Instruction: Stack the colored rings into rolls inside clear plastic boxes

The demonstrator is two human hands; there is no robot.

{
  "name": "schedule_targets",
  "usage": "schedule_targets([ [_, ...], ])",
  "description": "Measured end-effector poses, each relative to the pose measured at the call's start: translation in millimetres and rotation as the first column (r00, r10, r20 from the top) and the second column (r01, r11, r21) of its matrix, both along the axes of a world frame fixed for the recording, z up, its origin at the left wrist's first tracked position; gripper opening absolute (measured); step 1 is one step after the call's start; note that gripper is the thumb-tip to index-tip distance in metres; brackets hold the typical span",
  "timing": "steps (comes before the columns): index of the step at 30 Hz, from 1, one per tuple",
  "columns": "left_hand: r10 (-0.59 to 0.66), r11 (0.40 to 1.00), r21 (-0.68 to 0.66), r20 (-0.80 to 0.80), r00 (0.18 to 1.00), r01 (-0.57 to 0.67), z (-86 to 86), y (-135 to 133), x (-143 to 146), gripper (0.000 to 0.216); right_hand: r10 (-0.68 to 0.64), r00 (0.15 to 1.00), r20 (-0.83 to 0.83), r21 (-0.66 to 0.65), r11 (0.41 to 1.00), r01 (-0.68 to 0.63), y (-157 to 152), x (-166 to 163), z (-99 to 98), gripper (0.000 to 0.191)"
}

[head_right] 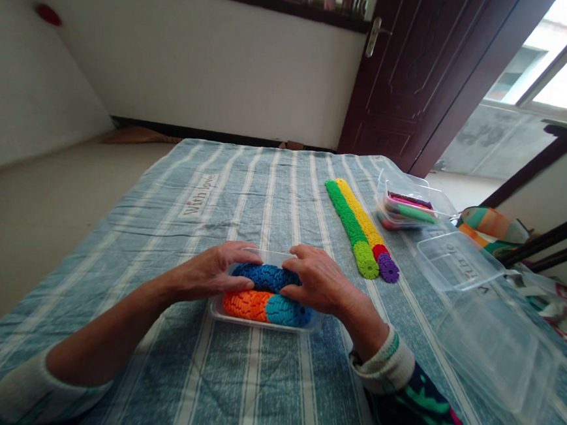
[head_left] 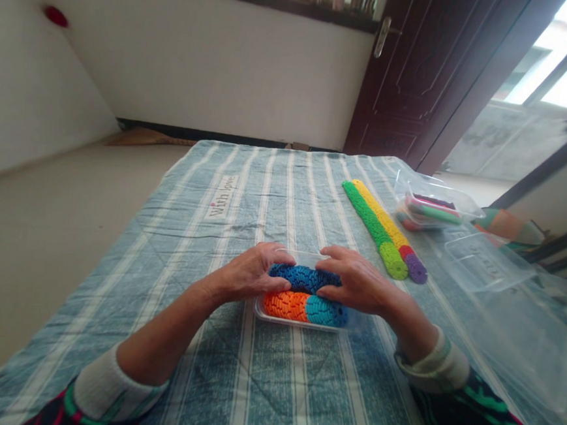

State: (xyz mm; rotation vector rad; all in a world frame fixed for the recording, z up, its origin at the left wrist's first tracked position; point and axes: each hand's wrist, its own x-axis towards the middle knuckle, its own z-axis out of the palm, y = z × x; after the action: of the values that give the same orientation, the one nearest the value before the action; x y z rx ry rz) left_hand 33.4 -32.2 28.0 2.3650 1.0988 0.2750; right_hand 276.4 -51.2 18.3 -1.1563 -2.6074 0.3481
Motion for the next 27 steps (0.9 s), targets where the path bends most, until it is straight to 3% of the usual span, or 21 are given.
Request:
schedule_targets([
  [5,0.154,0.969,0.205,-0.066,0.986,-0.138,2.6,-8.7,10.8,0.039,0.014,0.999,-0.046,-0.046,0.999,-0.016,4.3,6.0,-4.2,0.030],
  [9,0.133,0.942,0.321,-0.085,0.987,-0.100,4.5,-14.6,26.0,0.038,0.021,0.996,-0.083,-0.067,0.997,-0.027,6.3,8.2,-5.2,0.029],
  [15,0.123,0.941,0.337,-0.225,0.967,-0.042,3.5,-18.5,42.8,0.027,0.017,0.995,-0.098,-0.075,0.997,-0.024,6.3,8.0,-4.7,0.026],
  [27,0.092,0.943,0.334,-0.228,0.969,-0.011,-3.9,-16.2,44.6,0.028,0.012,0.993,-0.115,-0.080,0.997,-0.021,5.8,9.3,-7.2,0.031],
])
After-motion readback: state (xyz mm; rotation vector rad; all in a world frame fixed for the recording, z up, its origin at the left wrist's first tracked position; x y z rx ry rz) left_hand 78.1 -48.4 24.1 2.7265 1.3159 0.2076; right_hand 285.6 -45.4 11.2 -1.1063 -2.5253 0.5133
